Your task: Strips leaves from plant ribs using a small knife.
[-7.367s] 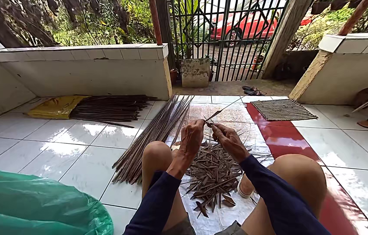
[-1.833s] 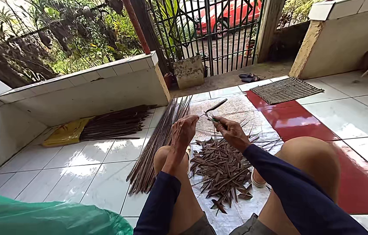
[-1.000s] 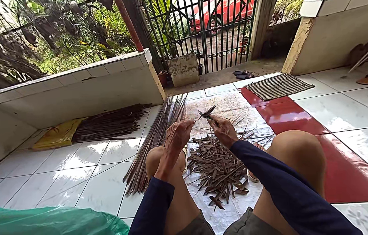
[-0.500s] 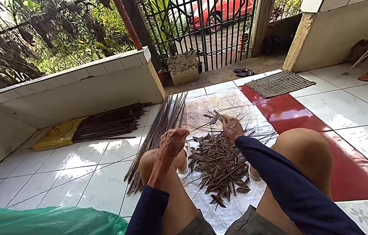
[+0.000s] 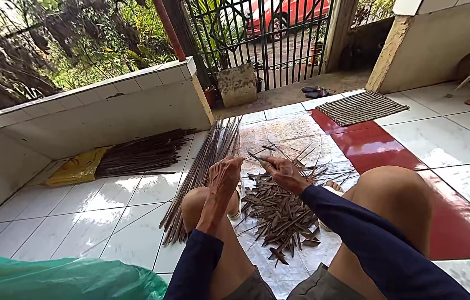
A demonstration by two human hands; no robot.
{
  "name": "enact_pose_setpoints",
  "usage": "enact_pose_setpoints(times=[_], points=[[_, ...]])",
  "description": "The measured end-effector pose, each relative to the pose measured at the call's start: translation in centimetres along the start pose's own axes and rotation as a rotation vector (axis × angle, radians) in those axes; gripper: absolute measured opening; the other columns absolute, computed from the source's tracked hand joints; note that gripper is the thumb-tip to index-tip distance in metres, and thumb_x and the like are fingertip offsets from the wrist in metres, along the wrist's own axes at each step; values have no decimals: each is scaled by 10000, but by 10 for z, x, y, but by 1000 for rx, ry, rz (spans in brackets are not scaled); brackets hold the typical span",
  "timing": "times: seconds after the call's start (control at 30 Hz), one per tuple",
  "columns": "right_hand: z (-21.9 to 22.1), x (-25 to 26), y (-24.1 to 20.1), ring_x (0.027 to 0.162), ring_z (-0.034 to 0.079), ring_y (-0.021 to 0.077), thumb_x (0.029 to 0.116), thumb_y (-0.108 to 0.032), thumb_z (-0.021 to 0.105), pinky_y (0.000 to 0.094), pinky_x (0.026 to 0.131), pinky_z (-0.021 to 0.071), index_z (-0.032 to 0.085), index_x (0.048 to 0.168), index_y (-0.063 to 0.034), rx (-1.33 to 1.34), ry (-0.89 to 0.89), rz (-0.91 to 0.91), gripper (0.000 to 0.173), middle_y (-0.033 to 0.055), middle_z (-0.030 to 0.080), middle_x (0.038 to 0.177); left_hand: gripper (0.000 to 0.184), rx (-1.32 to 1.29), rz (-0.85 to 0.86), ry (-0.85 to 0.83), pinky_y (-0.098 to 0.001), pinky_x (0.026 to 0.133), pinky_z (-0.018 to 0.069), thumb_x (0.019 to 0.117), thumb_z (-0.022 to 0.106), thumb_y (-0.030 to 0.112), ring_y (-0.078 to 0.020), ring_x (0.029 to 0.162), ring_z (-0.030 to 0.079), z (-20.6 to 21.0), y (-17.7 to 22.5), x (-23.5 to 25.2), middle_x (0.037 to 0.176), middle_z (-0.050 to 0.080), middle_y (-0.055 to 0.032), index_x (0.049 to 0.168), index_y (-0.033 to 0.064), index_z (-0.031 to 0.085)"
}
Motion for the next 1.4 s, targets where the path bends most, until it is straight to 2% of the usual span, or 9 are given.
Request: enact_pose_setpoints(times=[0.23,0.43,0.67,0.83,0.93,1.07,1.23,1.33,1.4], points=[[2,0,2,737,619,189,1093,-376,462,435,739,515,706,1298,-186,-68,-24,16,371,53,675,843,255,-7,44,32,-476,699,567,1048,549,249,-258,811,712,2,14,0,916,728,-67,1139,220,786],[-3,1,8,801,655,225,1096,-367,462,477,789,526,706,1310,-192,-93,19,32,369,79,706,897,258,-51,41,13,-480,751,573,1047,551,260,-243,869,723,3,11,0,948,747,-55,1133,222,791],[-17,8,32,826,676,274,1100,-363,457,532,783,533,709,1293,-183,-152,97,103,365,105,714,909,262,-84,21,5,-471,761,564,1050,550,280,-226,877,718,0,2,-4,952,747,-40,1145,237,790],[-24,15,52,966,698,314,1101,-358,446,572,862,526,714,1284,-163,-208,104,197,379,130,736,1024,270,-77,28,-11,-473,766,566,1054,546,296,-223,873,720,2,0,-7,950,747,-39,1154,237,790],[-23,17,58,959,693,321,1101,-353,445,576,849,522,717,1261,-147,-219,103,206,376,136,730,1009,276,-65,25,-34,-478,769,566,1058,539,303,-230,883,721,3,0,-8,961,748,-41,1157,241,789],[-28,16,69,1055,687,358,1099,-329,450,605,908,515,704,1294,-136,-242,107,263,374,165,727,1108,272,-48,54,-71,-490,765,567,1051,540,275,-247,889,725,5,4,-10,967,750,-50,1153,238,789],[-46,17,97,1113,669,405,1102,-324,420,631,921,509,699,1269,-92,-267,185,365,400,206,711,1154,275,-59,27,-90,-496,811,566,1054,537,299,-231,944,728,4,-3,-9,1015,763,-25,1153,242,787],[-59,14,88,1008,692,393,1111,-347,408,616,870,519,691,1278,-99,-220,301,295,412,195,723,1055,273,-84,-7,-62,-508,848,561,1057,542,296,-226,988,732,0,-9,-8,1065,774,-20,1140,223,792],[-57,8,62,836,679,334,1110,-352,416,575,775,530,677,1299,-124,-156,346,172,395,150,703,932,270,-103,-27,-59,-512,867,559,1057,547,298,-223,1008,731,0,-11,-5,1084,775,-15,1143,222,791]])
Point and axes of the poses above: each hand's wrist, its own x-axis towards the middle knuckle, its own z-axis out of the palm, y = z × x, the point moved 10 cm from there along x, towards the middle knuckle
